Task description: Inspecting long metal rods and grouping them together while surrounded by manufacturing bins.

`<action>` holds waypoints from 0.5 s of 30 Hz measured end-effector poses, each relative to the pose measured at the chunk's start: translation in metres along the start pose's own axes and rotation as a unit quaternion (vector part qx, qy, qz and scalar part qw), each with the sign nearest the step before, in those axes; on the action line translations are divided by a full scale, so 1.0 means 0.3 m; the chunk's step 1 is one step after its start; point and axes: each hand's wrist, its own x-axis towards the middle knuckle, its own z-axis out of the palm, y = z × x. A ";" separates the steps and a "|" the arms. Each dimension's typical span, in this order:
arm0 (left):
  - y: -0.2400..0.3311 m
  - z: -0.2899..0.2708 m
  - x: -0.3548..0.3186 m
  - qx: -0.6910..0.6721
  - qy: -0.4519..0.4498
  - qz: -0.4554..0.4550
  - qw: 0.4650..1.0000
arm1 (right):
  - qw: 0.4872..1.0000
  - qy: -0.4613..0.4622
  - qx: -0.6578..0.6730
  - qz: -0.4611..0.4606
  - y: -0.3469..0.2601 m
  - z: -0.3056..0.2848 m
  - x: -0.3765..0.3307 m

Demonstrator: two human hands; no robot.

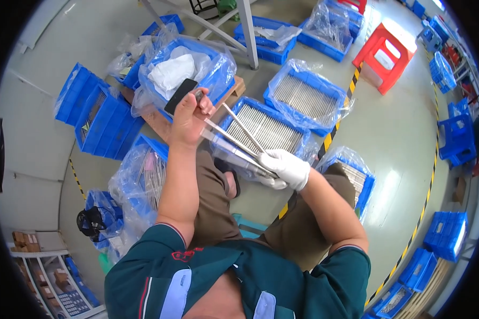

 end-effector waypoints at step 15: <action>-0.434 0.260 -0.059 -0.369 0.065 -0.199 0.906 | 0.864 0.301 -0.043 -0.402 -0.109 0.069 0.149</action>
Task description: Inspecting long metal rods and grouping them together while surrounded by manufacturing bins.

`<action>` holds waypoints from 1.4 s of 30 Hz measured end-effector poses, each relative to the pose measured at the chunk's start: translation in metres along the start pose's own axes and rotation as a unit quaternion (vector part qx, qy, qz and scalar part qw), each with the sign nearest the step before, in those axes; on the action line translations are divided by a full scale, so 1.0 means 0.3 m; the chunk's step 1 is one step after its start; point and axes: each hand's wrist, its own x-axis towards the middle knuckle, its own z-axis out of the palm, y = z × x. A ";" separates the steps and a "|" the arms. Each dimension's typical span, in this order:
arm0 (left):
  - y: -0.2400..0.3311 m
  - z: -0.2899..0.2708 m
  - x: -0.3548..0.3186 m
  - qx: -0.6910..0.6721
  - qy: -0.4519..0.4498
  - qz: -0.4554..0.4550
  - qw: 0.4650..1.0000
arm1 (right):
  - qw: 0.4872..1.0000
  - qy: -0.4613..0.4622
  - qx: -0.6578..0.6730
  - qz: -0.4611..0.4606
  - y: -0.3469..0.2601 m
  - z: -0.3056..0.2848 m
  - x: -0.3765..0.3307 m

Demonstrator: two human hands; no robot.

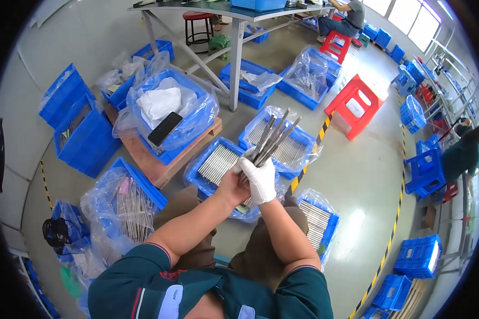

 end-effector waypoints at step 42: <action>0.490 0.042 -0.104 0.536 0.252 0.334 0.733 | 0.901 -0.071 -0.165 0.394 0.100 -0.046 -0.154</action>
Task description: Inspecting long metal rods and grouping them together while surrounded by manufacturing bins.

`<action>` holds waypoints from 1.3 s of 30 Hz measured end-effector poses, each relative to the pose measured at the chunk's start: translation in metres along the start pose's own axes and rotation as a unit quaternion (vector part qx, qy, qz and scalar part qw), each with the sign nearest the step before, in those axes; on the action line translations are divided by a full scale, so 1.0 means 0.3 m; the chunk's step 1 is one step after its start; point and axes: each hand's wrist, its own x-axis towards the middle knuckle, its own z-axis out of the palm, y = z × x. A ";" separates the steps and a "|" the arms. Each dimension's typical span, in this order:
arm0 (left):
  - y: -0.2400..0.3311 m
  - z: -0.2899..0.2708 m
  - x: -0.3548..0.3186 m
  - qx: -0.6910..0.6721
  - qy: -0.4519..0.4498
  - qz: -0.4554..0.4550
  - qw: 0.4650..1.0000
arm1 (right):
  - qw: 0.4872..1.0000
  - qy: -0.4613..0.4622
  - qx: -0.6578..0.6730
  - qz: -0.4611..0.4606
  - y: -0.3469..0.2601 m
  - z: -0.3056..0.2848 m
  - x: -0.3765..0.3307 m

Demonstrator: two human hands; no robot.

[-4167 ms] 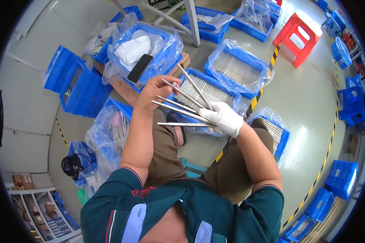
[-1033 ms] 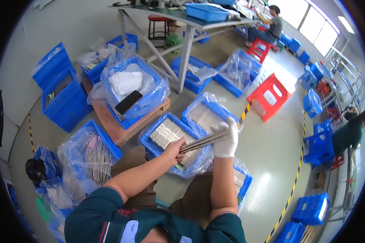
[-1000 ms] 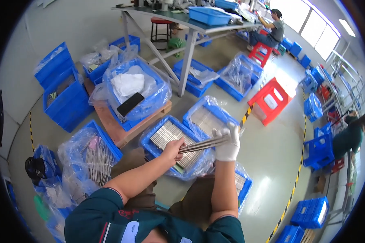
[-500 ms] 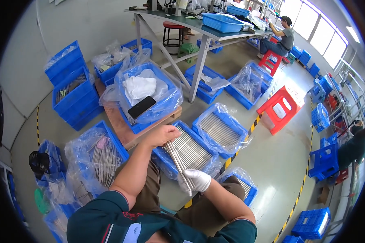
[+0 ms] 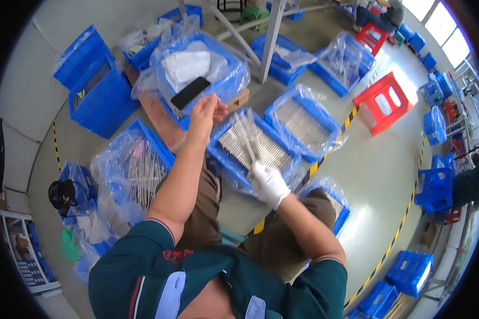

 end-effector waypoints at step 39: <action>0.035 0.104 -0.156 -0.142 -0.293 -0.099 0.940 | 0.799 0.287 -0.369 -0.378 -0.096 -0.129 -0.038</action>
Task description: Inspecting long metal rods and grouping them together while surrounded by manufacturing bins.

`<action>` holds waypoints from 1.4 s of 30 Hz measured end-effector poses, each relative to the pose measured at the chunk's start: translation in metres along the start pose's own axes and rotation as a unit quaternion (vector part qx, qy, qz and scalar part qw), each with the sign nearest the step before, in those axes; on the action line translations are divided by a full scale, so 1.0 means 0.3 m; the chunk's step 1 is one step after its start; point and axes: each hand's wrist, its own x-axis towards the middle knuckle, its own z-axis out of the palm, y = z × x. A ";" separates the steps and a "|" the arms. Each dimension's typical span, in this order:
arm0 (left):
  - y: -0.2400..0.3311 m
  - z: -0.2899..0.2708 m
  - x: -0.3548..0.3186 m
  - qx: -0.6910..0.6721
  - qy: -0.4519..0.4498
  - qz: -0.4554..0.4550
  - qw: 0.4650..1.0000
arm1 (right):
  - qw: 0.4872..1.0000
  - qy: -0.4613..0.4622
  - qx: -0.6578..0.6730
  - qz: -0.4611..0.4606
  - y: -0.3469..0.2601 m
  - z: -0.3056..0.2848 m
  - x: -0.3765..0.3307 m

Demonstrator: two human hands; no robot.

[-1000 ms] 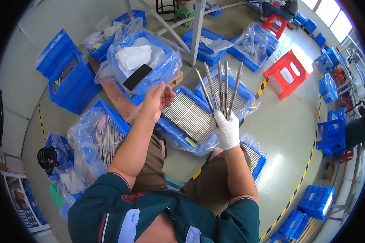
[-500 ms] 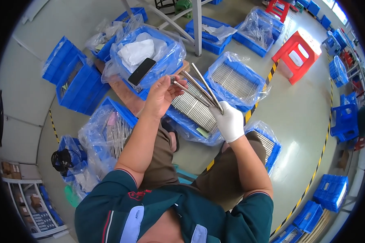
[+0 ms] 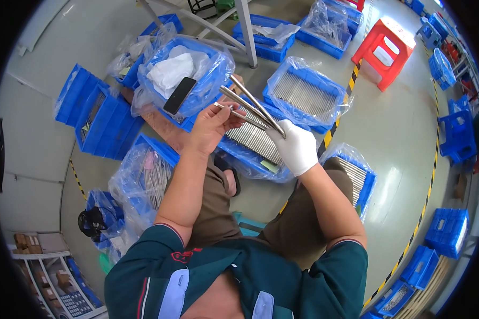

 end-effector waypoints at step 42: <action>0.025 -0.049 -0.004 0.011 -0.038 0.046 0.998 | 0.863 -0.208 0.386 0.252 0.003 0.005 0.005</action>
